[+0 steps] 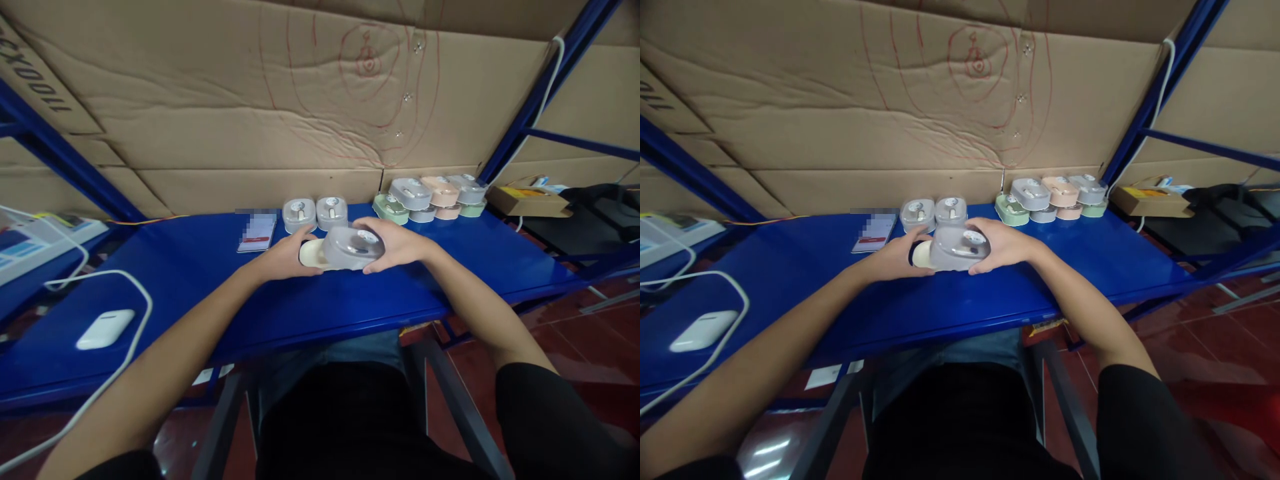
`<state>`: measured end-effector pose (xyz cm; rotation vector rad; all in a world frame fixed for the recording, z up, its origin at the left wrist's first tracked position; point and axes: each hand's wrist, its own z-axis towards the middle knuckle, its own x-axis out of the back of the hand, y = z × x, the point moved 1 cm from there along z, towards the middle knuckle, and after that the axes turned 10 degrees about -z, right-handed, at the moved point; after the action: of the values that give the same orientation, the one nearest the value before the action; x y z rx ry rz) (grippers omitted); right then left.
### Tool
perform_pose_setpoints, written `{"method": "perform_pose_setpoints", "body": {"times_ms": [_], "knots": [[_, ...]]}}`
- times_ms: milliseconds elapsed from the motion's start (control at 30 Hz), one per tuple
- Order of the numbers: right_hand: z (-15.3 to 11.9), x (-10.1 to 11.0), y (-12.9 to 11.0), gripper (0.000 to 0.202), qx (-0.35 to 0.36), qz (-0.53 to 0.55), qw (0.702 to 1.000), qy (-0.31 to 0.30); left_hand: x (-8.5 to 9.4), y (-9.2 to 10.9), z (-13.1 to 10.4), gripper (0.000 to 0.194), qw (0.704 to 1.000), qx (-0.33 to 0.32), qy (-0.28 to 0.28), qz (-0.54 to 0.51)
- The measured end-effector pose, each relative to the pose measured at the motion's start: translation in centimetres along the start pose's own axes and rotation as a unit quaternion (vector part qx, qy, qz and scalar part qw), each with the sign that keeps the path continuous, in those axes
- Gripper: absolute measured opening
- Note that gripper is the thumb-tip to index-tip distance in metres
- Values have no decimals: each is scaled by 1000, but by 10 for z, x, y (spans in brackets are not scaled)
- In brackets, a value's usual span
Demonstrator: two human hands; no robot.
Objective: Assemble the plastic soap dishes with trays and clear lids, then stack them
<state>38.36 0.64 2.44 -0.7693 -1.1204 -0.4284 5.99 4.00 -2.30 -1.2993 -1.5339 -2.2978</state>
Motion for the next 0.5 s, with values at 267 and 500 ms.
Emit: {"method": "perform_pose_setpoints", "body": {"times_ms": [267,500], "knots": [[5,-20,-6,107,-27,-81,996,-13,-41,17,-2,140,995,-5,22,-97],[9,-30,-10,115,-28,-105,993,-35,-43,9,0,133,995,-33,21,-91]]}}
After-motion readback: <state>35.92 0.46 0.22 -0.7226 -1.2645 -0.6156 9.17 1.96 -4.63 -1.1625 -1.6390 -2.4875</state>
